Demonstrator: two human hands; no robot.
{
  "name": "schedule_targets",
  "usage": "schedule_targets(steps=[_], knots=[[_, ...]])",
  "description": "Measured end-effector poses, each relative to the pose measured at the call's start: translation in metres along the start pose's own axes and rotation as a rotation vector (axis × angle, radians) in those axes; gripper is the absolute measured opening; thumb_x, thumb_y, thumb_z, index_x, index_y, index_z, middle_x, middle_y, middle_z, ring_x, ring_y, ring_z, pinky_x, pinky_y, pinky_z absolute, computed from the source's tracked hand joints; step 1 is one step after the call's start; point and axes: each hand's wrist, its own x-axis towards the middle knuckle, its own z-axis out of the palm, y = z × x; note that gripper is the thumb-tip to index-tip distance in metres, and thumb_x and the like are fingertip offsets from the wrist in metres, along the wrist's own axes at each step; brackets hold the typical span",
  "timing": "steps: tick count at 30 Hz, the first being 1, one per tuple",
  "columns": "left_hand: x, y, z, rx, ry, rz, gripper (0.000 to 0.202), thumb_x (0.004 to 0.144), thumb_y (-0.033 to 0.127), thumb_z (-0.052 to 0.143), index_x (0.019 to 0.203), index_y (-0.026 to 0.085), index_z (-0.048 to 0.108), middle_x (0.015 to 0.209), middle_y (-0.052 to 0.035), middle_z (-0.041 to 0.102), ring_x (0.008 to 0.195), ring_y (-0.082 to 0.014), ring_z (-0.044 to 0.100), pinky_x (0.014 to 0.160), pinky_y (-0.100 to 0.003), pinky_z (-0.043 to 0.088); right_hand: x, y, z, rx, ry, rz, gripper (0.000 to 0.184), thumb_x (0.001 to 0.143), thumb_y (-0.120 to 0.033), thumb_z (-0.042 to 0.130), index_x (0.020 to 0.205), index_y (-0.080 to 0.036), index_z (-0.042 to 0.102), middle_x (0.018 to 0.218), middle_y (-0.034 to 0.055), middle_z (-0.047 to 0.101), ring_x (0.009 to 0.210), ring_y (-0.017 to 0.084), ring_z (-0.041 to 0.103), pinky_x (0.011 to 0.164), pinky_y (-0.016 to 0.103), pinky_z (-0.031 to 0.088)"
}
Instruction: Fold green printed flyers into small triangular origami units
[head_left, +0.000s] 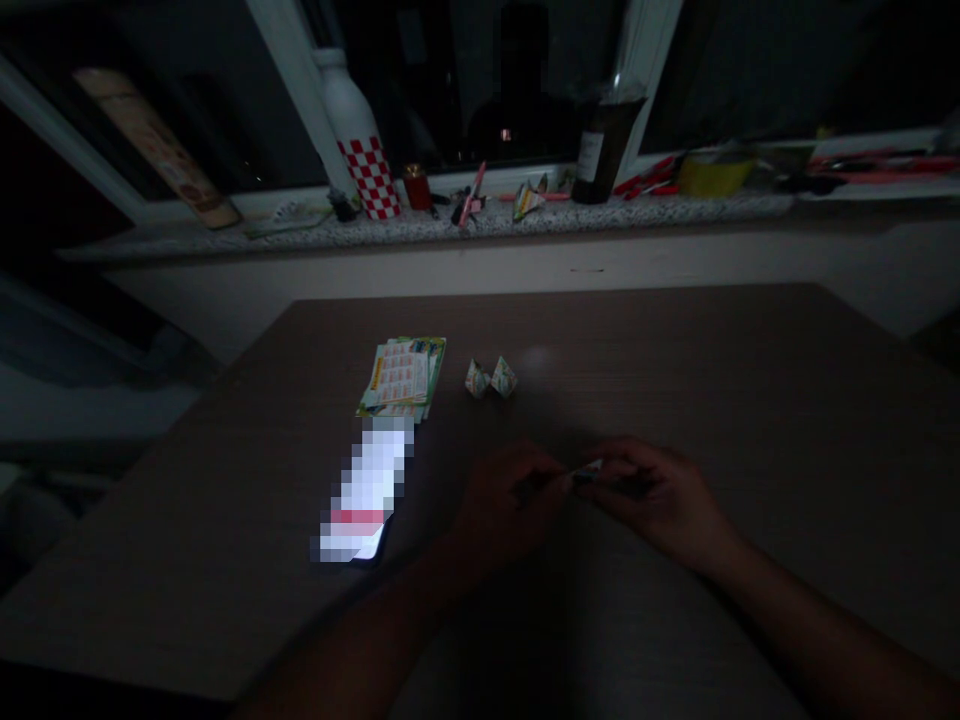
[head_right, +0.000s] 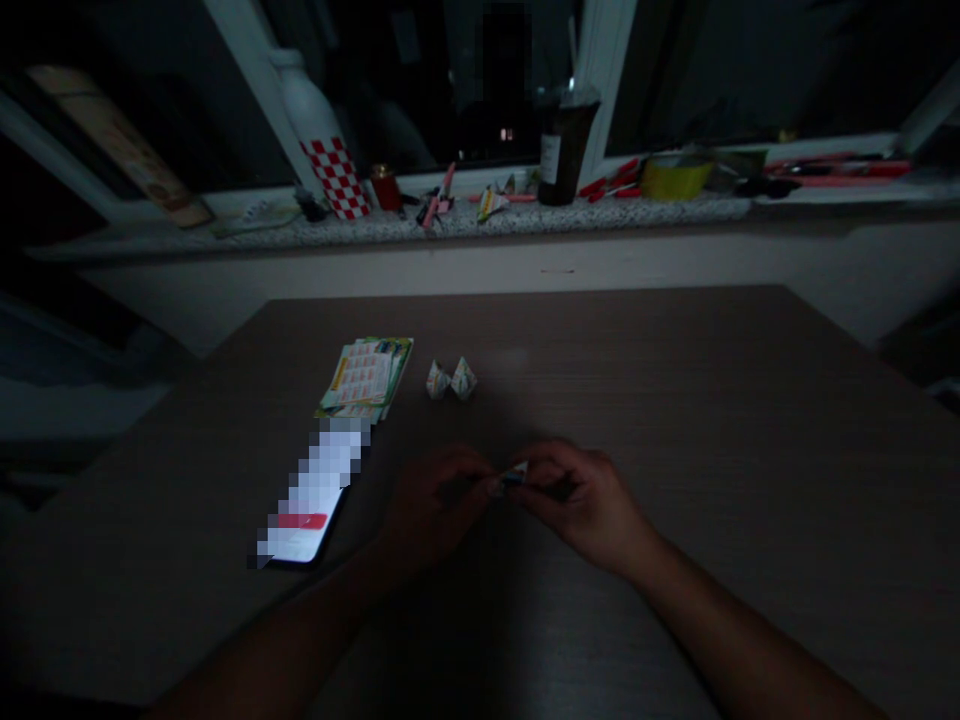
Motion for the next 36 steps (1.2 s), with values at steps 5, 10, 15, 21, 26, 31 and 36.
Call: schedule_targets(steps=[5,10,15,21,26,31,36], knots=[[-0.001,-0.001,0.002,-0.172,0.001,-0.142,0.011,0.082,0.026,0.061,0.078,0.016,0.064,0.074,-0.0011,0.063,0.072,-0.0129,0.058,0.069,-0.024,0.043,0.003,0.0,0.005,0.176,0.099,0.042,0.017,0.069,-0.024,0.076,0.082,-0.019,0.065,0.072,0.0023,0.074,0.062,0.015,0.071,0.058,0.023,0.059],[-0.003,-0.009,0.006,-0.423,-0.059,-0.225,0.012,0.082,0.028,0.063,0.082,0.016,0.063,0.077,-0.0013,0.063,0.074,-0.0135,0.058,0.074,-0.025,0.044,0.003,-0.001,0.004,0.084,0.04,-0.003,0.008,0.075,-0.025,0.071,0.078,-0.018,0.071,0.075,0.0046,0.075,0.063,0.015,0.069,0.057,0.023,0.058],[-0.002,-0.015,0.008,-0.526,-0.044,-0.265,0.019,0.076,0.03,0.07,0.085,0.016,0.062,0.082,-0.0021,0.063,0.079,-0.0143,0.059,0.074,-0.025,0.045,0.001,-0.004,0.004,0.095,-0.027,-0.046,0.014,0.073,-0.024,0.073,0.085,-0.019,0.071,0.084,0.0056,0.074,0.074,0.018,0.07,0.066,0.027,0.058],[-0.002,-0.014,0.007,-0.513,-0.017,-0.219,0.028,0.075,0.028,0.071,0.1,0.018,0.061,0.089,-0.0025,0.064,0.085,-0.0155,0.06,0.078,-0.027,0.047,-0.001,-0.006,0.004,0.15,-0.07,-0.026,0.023,0.072,-0.015,0.071,0.093,-0.023,0.067,0.086,0.0027,0.074,0.078,0.016,0.07,0.071,0.026,0.058],[-0.003,-0.01,0.004,-0.321,-0.003,-0.145,0.024,0.078,0.026,0.067,0.101,0.018,0.063,0.09,-0.0028,0.065,0.085,-0.0154,0.061,0.079,-0.028,0.049,-0.003,-0.002,0.003,0.2,-0.107,0.05,0.025,0.077,-0.017,0.067,0.102,-0.023,0.064,0.092,0.0047,0.072,0.084,0.017,0.069,0.074,0.027,0.056],[-0.005,-0.009,0.006,-0.059,0.028,-0.032,0.025,0.081,0.024,0.062,0.105,0.018,0.061,0.091,-0.004,0.067,0.083,-0.0163,0.062,0.076,-0.03,0.05,-0.005,0.001,0.008,0.252,-0.071,0.06,0.025,0.08,-0.017,0.063,0.104,-0.024,0.063,0.094,0.0044,0.072,0.086,0.016,0.069,0.075,0.026,0.054],[-0.006,-0.01,0.019,0.198,0.18,0.284,0.024,0.082,0.022,0.059,0.106,0.017,0.058,0.096,-0.0069,0.067,0.088,-0.0185,0.062,0.079,-0.034,0.05,-0.004,-0.001,0.015,0.117,0.065,0.005,0.029,0.079,-0.011,0.054,0.103,-0.024,0.064,0.09,0.0021,0.072,0.08,0.014,0.068,0.068,0.022,0.052]])
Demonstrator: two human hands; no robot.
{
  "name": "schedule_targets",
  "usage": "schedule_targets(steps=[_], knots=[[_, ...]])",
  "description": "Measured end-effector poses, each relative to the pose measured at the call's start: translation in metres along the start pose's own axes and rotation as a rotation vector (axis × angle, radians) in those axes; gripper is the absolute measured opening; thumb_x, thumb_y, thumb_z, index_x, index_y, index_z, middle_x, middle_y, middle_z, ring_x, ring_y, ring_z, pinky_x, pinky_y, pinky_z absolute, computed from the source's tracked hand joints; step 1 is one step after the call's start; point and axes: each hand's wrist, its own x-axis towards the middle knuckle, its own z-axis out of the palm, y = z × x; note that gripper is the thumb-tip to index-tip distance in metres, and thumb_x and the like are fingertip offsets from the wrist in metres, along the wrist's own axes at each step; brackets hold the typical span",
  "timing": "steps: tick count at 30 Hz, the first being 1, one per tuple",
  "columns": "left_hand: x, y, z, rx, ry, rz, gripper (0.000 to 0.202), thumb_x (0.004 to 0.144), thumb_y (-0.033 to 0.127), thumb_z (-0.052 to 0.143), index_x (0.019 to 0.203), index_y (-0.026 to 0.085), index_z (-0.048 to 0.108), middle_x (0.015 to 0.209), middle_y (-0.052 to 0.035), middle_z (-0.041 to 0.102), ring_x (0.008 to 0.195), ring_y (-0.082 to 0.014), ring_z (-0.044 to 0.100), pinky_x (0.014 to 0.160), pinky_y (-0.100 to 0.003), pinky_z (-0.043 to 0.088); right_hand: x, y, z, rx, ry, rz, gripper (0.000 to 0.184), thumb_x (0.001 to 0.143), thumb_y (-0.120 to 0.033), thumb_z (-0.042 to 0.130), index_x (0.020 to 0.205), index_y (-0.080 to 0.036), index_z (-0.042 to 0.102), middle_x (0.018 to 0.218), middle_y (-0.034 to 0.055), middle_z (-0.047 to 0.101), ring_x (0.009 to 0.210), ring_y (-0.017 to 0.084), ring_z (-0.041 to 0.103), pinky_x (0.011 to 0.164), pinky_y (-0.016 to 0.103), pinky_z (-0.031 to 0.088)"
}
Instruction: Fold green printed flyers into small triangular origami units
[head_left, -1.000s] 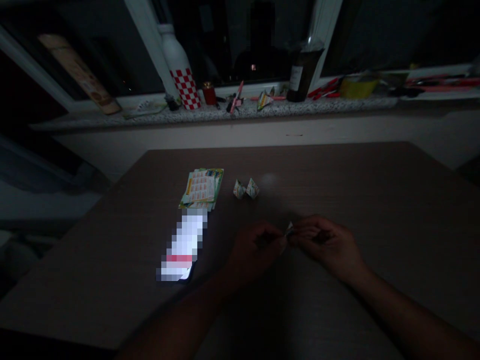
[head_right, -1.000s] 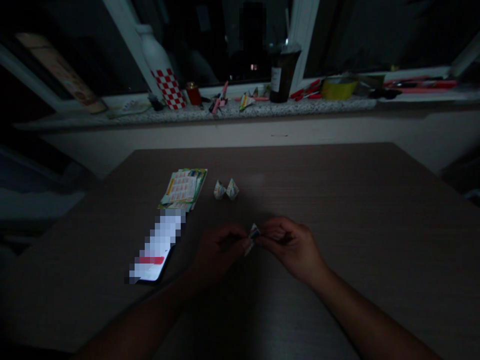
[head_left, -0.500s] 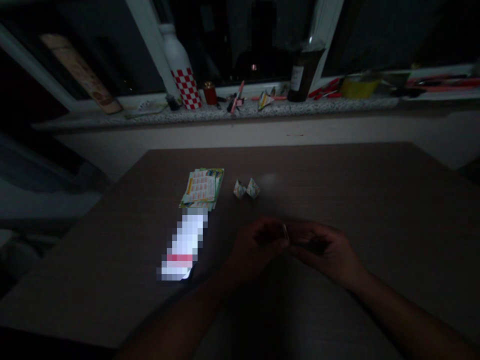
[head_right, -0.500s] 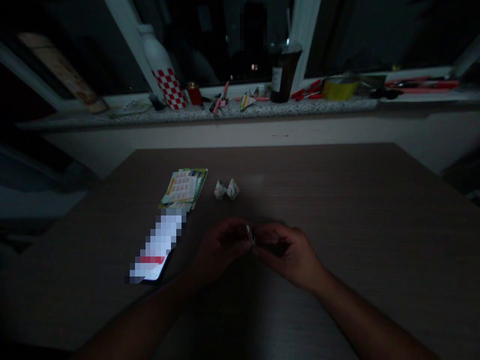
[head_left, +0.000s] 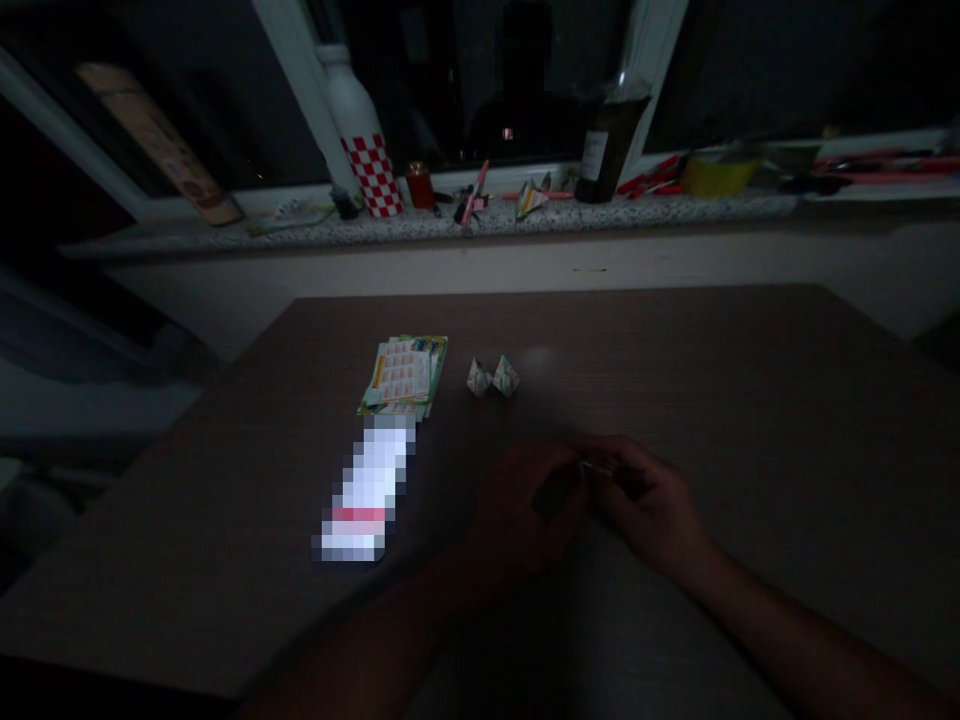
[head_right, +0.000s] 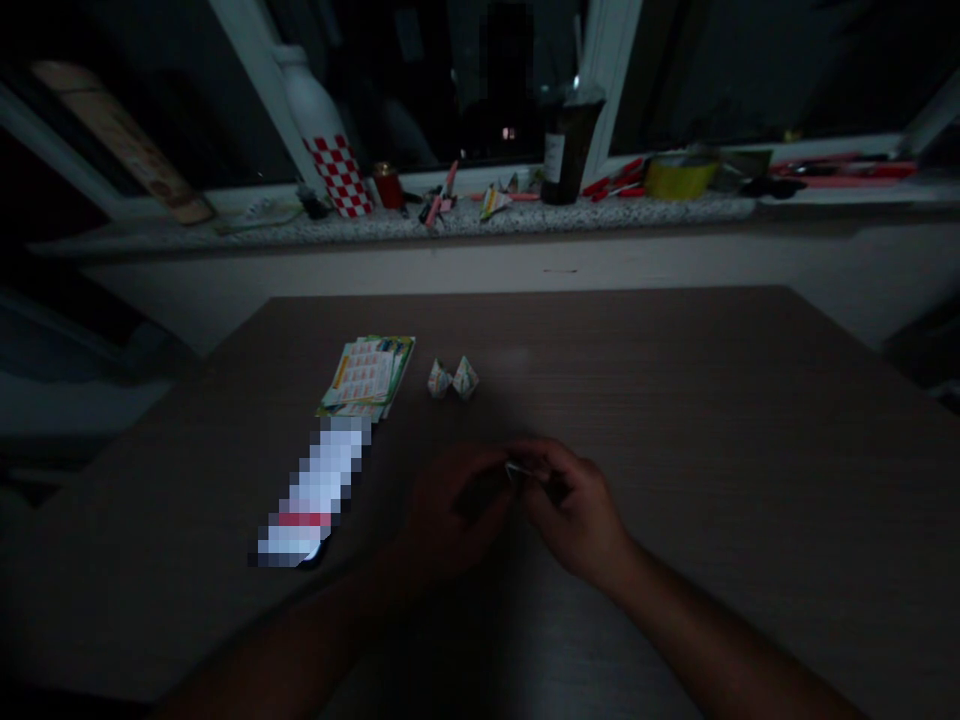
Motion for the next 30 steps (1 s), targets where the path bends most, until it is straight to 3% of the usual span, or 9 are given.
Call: schedule_targets(steps=[5,14,22,30], knots=[[0.001,0.004,0.005,0.106,0.051,0.107,0.025,0.082,0.02,0.057,0.107,0.018,0.055,0.097,-0.0073,0.065,0.09,-0.0189,0.06,0.079,-0.035,0.051,0.003,-0.004,0.003,-0.017,0.09,0.036,0.024,0.075,-0.012,0.056,0.095,-0.022,0.065,0.085,0.0019,0.072,0.077,0.014,0.067,0.068,0.022,0.052],[0.005,0.008,0.001,0.199,-0.051,0.17,0.04,0.08,0.028,0.061,0.117,0.016,0.052,0.11,-0.0108,0.058,0.103,-0.0219,0.055,0.089,-0.038,0.046,0.009,-0.003,0.003,0.282,0.111,0.277,0.019,0.066,-0.016,0.066,0.085,-0.02,0.064,0.07,-0.0003,0.066,0.06,0.012,0.06,0.053,0.021,0.045],[0.015,0.006,0.004,0.32,-0.082,0.254,0.036,0.084,0.028,0.057,0.117,0.015,0.053,0.118,-0.0099,0.061,0.109,-0.0213,0.054,0.095,-0.036,0.041,0.007,0.004,0.01,0.682,0.039,0.428,0.027,0.067,-0.014,0.07,0.093,-0.022,0.065,0.077,-0.0021,0.066,0.069,0.01,0.062,0.064,0.02,0.047],[0.014,0.0,0.006,0.34,-0.084,0.304,0.033,0.085,0.034,0.056,0.109,0.012,0.058,0.103,-0.0105,0.066,0.098,-0.0219,0.058,0.087,-0.037,0.044,0.007,-0.004,0.012,0.731,0.057,0.569,0.039,0.063,-0.014,0.072,0.1,-0.023,0.064,0.08,-0.0008,0.068,0.07,0.013,0.064,0.063,0.022,0.05]])
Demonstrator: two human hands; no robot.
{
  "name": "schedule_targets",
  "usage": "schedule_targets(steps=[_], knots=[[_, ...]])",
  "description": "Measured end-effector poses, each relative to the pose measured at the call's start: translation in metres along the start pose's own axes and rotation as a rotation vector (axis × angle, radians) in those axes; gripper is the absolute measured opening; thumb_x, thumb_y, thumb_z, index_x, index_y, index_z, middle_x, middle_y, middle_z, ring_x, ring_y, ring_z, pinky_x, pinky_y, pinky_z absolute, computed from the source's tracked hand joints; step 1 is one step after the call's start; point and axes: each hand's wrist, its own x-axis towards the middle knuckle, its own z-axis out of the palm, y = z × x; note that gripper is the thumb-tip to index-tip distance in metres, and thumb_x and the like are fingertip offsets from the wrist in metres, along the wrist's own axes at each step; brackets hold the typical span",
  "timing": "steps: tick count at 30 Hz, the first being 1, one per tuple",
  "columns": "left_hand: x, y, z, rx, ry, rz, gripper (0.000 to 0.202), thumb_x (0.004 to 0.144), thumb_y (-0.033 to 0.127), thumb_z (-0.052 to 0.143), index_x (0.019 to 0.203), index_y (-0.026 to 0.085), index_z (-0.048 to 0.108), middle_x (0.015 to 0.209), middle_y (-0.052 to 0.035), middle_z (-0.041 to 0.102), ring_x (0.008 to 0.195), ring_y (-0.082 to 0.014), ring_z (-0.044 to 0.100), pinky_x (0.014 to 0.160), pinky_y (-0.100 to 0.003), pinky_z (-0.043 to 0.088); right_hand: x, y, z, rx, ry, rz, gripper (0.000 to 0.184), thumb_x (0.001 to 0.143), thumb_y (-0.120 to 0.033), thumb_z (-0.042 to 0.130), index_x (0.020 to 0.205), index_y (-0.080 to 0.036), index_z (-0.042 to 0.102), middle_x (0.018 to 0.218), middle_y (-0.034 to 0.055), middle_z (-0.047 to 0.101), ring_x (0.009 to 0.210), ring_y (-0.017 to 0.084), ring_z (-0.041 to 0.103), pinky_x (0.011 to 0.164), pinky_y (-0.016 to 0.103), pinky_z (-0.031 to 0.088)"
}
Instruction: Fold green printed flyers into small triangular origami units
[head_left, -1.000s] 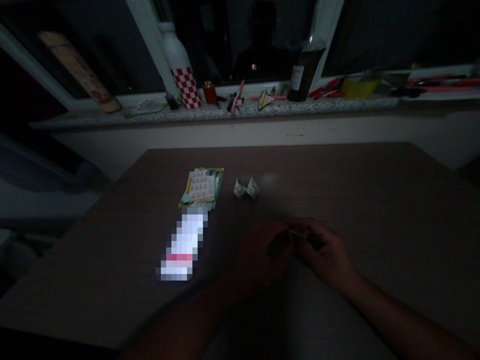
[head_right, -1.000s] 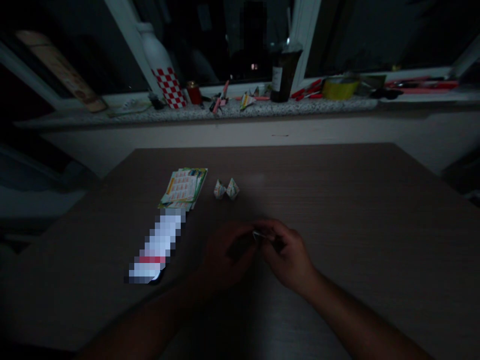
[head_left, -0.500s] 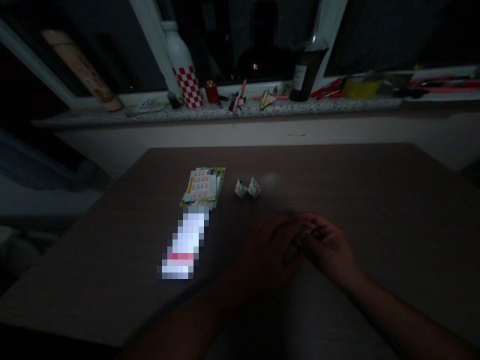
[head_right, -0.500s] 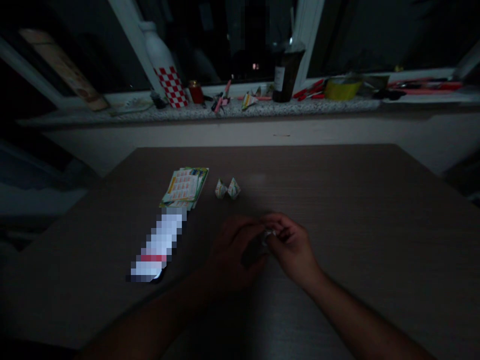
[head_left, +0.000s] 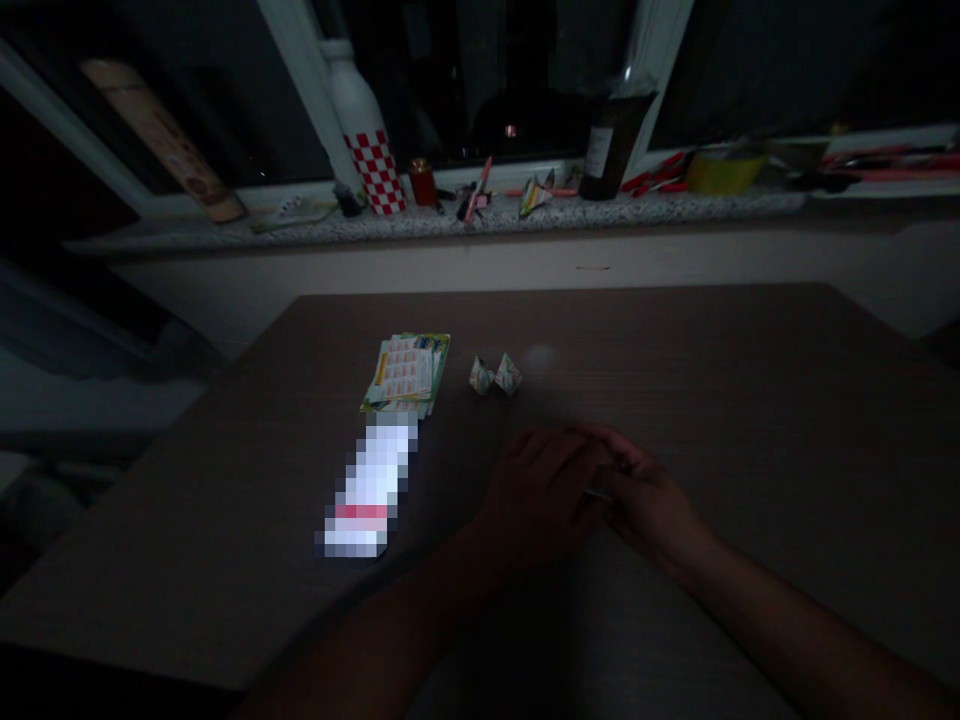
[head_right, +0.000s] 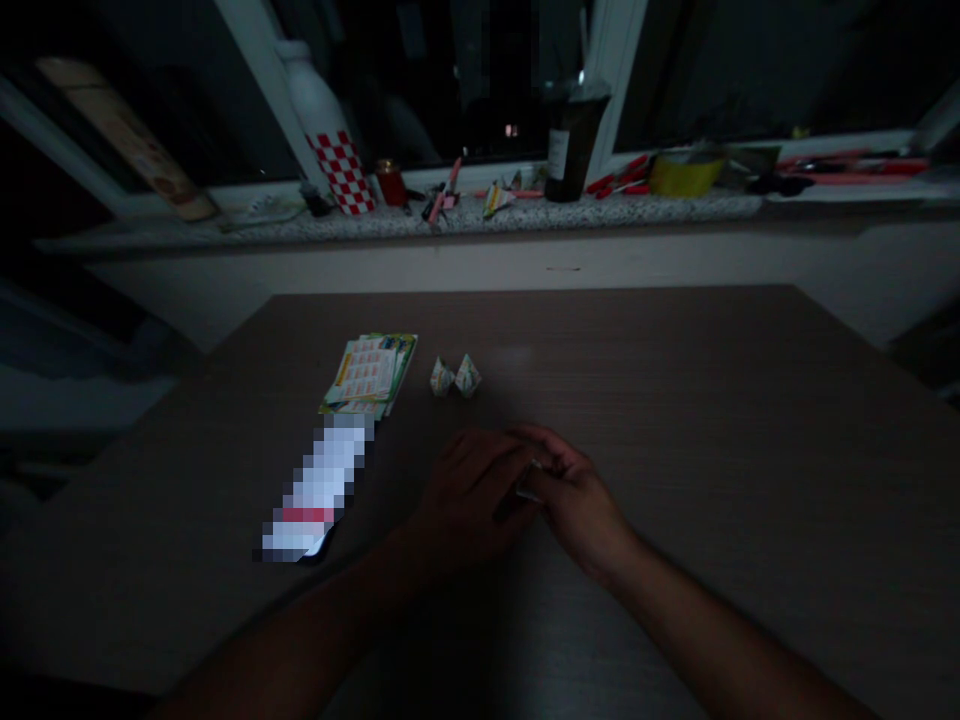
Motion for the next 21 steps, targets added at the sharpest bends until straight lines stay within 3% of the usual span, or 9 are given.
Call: schedule_targets(steps=[7,14,21], knots=[[-0.0007,0.0028,0.0012,0.02,-0.041,0.018,0.028,0.087,0.029,0.051,0.109,0.014,0.059,0.101,-0.0087,0.066,0.096,-0.0206,0.059,0.088,-0.037,0.045,-0.0012,-0.0017,0.0013,-0.023,0.031,0.02,0.039,0.061,-0.014,0.072,0.098,-0.021,0.065,0.088,0.0022,0.071,0.076,0.016,0.066,0.062,0.023,0.049],[0.0006,0.0053,0.0006,0.044,-0.031,0.035,0.027,0.088,0.028,0.051,0.109,0.013,0.059,0.102,-0.0083,0.067,0.094,-0.0207,0.059,0.086,-0.037,0.044,-0.0007,-0.0017,0.0013,-0.036,0.056,-0.007,0.03,0.06,-0.013,0.073,0.089,-0.02,0.067,0.082,0.0011,0.07,0.069,0.013,0.064,0.056,0.021,0.047],[0.0004,0.0041,0.0009,0.039,-0.042,0.021,0.029,0.088,0.03,0.05,0.11,0.013,0.058,0.102,-0.0089,0.067,0.096,-0.0207,0.059,0.087,-0.037,0.045,-0.0003,-0.0021,0.0022,-0.055,0.067,-0.021,0.028,0.06,-0.017,0.073,0.087,-0.02,0.067,0.083,0.0029,0.071,0.076,0.017,0.066,0.057,0.022,0.048]])
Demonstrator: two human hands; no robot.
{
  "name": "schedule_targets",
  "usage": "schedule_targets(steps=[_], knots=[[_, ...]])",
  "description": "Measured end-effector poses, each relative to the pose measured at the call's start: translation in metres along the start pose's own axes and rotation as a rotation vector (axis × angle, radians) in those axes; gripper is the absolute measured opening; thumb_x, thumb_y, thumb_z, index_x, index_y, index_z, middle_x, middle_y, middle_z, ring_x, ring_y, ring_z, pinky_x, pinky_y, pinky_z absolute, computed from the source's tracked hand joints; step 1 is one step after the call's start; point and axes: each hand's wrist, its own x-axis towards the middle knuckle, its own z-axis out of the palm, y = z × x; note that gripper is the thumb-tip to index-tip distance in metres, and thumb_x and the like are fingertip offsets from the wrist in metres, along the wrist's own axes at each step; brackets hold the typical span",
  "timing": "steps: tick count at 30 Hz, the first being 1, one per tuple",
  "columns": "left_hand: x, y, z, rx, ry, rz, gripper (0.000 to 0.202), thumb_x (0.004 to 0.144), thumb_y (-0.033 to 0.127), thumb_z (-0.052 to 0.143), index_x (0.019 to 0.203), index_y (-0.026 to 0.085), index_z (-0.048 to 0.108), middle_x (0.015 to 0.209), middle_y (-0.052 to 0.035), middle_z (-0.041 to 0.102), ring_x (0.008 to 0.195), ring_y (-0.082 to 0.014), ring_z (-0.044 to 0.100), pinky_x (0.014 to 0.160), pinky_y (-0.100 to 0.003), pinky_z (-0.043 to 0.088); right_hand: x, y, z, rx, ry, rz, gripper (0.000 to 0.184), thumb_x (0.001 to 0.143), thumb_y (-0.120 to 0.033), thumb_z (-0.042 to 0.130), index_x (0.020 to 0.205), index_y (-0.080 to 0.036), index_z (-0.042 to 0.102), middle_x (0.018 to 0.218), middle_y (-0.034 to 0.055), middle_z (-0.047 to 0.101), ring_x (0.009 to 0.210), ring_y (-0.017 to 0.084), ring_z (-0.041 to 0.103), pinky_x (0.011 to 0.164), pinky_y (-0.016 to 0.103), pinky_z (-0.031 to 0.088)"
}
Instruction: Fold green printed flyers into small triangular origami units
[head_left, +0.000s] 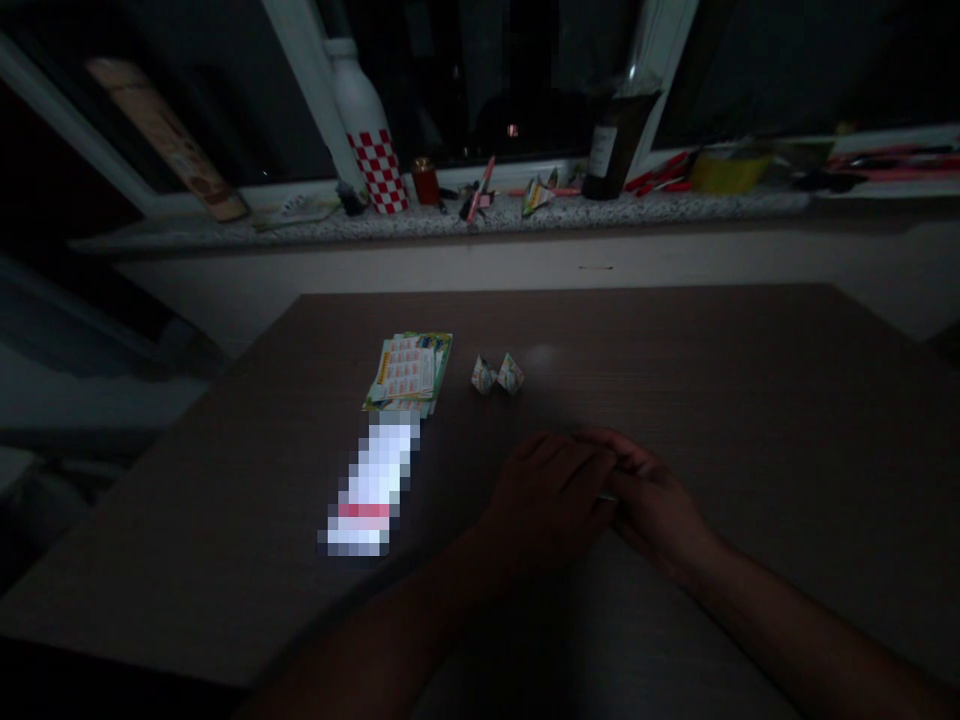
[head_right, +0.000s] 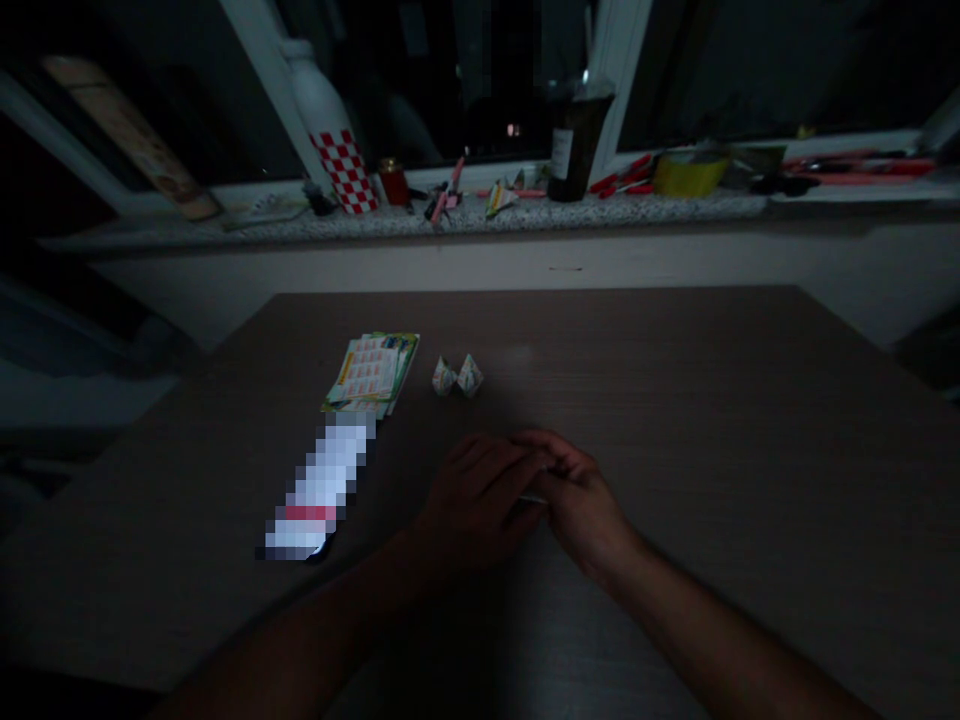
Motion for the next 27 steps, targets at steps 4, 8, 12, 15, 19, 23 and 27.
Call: schedule_targets(steps=[4,8,12,15,19,23,27], knots=[[0.0,0.0,0.002,0.008,0.01,0.002,0.028,0.087,0.029,0.053,0.109,0.013,0.058,0.102,-0.0086,0.067,0.096,-0.0208,0.06,0.087,-0.037,0.044,0.0,0.001,-0.001,-0.018,-0.008,-0.006,0.03,0.062,-0.018,0.073,0.092,-0.021,0.066,0.084,0.0026,0.071,0.075,0.017,0.067,0.06,0.024,0.049],[0.0,-0.002,0.001,-0.027,0.033,-0.031,0.028,0.087,0.031,0.053,0.108,0.014,0.06,0.1,-0.0084,0.067,0.095,-0.0208,0.061,0.087,-0.037,0.045,0.001,0.0,-0.002,-0.041,-0.046,0.018,0.031,0.066,-0.02,0.071,0.096,-0.022,0.065,0.085,0.002,0.071,0.073,0.016,0.067,0.062,0.024,0.05],[-0.003,-0.006,-0.005,-0.133,0.096,-0.133,0.033,0.084,0.032,0.058,0.113,0.016,0.058,0.102,-0.0089,0.067,0.096,-0.0206,0.06,0.086,-0.037,0.047,0.002,-0.002,-0.005,-0.016,-0.127,-0.035,0.02,0.073,-0.024,0.068,0.093,-0.021,0.069,0.089,0.0037,0.072,0.08,0.016,0.067,0.071,0.025,0.052],[-0.006,-0.009,-0.011,-0.233,0.145,-0.254,0.032,0.082,0.03,0.062,0.111,0.017,0.059,0.101,-0.009,0.066,0.094,-0.0203,0.061,0.083,-0.036,0.05,0.003,-0.002,-0.01,-0.002,-0.175,-0.108,0.02,0.077,-0.031,0.067,0.093,-0.021,0.071,0.089,0.0058,0.073,0.082,0.018,0.067,0.074,0.028,0.053],[-0.007,-0.012,-0.017,-0.423,0.157,-0.442,0.024,0.079,0.029,0.065,0.1,0.017,0.063,0.095,-0.0071,0.066,0.087,-0.0184,0.062,0.078,-0.033,0.051,0.002,-0.002,-0.015,-0.174,-0.122,-0.205,0.021,0.071,-0.033,0.075,0.089,-0.022,0.072,0.082,0.0042,0.074,0.075,0.017,0.068,0.072,0.03,0.054],[-0.006,-0.011,-0.019,-0.639,0.116,-0.622,0.016,0.079,0.028,0.065,0.091,0.018,0.065,0.085,-0.0034,0.067,0.08,-0.0166,0.062,0.075,-0.03,0.05,-0.001,-0.005,-0.012,-0.37,0.007,-0.329,0.023,0.063,-0.034,0.08,0.08,-0.022,0.072,0.069,0.0026,0.072,0.059,0.015,0.065,0.056,0.028,0.055],[-0.008,-0.011,-0.015,-0.797,0.097,-0.76,0.018,0.079,0.031,0.065,0.09,0.017,0.067,0.083,-0.003,0.068,0.079,-0.0167,0.062,0.074,-0.03,0.05,-0.004,-0.007,-0.008,-0.498,0.052,-0.447,0.017,0.065,-0.033,0.077,0.076,-0.021,0.073,0.064,0.0019,0.069,0.053,0.013,0.06,0.048,0.025,0.05]])
